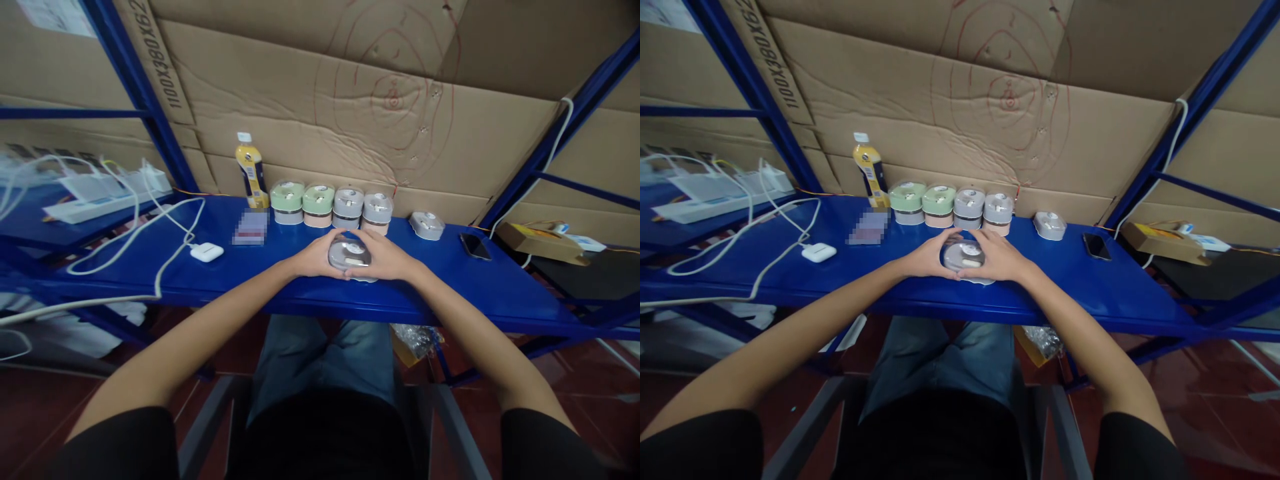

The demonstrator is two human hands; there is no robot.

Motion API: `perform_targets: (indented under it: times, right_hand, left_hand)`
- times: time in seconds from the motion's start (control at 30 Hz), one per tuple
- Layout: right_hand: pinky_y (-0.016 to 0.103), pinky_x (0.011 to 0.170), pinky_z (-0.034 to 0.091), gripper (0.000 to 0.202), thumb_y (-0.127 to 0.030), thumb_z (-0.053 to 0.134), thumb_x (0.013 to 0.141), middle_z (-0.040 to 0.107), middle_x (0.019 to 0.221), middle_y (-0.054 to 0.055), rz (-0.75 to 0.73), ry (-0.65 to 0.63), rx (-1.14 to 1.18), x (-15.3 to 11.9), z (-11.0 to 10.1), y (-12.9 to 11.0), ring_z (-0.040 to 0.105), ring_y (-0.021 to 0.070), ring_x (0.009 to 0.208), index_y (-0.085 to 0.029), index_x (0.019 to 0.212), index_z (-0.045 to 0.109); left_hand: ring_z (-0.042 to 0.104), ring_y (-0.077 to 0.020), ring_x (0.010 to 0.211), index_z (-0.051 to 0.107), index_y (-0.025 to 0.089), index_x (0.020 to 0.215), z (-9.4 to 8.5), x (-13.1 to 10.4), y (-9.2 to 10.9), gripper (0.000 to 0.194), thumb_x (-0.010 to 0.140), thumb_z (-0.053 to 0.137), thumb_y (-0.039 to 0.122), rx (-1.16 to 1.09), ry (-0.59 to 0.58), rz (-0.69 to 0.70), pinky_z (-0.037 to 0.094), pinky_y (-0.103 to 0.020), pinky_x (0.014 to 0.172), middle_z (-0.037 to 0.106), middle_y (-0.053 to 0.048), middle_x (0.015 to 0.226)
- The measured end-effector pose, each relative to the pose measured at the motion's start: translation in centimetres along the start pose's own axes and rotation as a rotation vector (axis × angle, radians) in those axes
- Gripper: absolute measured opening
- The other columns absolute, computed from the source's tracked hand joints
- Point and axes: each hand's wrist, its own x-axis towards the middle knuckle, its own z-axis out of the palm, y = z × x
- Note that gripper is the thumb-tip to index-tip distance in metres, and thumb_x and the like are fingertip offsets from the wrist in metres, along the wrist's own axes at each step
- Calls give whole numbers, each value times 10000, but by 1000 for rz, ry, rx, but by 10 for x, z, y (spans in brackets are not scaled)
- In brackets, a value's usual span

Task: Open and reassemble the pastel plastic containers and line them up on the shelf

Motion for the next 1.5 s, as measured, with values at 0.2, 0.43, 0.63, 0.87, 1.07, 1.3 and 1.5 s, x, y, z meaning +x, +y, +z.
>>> perform_targets:
  times: [0.2,0.43,0.63,0.87,1.07,1.3,1.5]
  right_hand:
    - [602,1092,562,898,-699,818,839,700,1428,186,-62,22,70,24,10,3,682,409,1279,-211,1553,574]
    - [596,1136,531,725,-642,776,885,711,1448,181,152,206,95,-4,-11,58,681,388,1315,-203,1446,640]
    - [551,1042,591,650,-610,771,886,770,1291,151,408,203,127,-24,-20,81,739,332,1125,-199,1381,671]
    - [561,1076,590,677,-560,878,794,768,1302,142,457,118,148,-24,-23,84,744,346,1171,-205,1344,703]
    - [567,1099,581,680,-533,907,761,763,1349,143,396,140,182,-24,-21,82,738,351,1204,-210,1332,728]
    - [551,1166,529,773,-608,904,781,715,1479,131,27,278,206,-7,-21,43,687,351,1332,-252,1439,712]
    - [566,1173,522,803,-621,936,756,724,1426,130,-136,97,164,23,-5,16,697,360,1312,-267,1446,728]
  left_hand:
    - [612,-434,1426,397,191,1621,-2,-1,-1,1203,645,976,592,39,41,-24,482,-600,1214,616,-214,1544]
    - [581,-387,1427,721,239,1406,-7,-4,3,643,889,792,617,210,-18,30,429,-584,1270,619,-151,1438]
    - [533,-401,1465,827,238,1255,-12,-3,8,548,974,657,677,233,-6,27,401,-594,1295,633,-153,1410]
    - [616,-403,1340,816,215,1178,-57,-14,-31,728,873,624,848,322,147,-196,451,-592,1238,646,-152,1355]
    - [651,-378,1291,772,188,1235,-66,-19,-34,685,905,635,772,338,155,-202,468,-584,1208,681,-160,1322]
    - [532,-401,1512,468,204,1609,-23,-8,7,949,862,788,695,224,105,-24,415,-560,1278,530,-190,1663]
    - [509,-453,1534,304,192,1684,-7,-3,5,1244,717,915,679,165,78,-52,435,-587,1262,477,-235,1685]
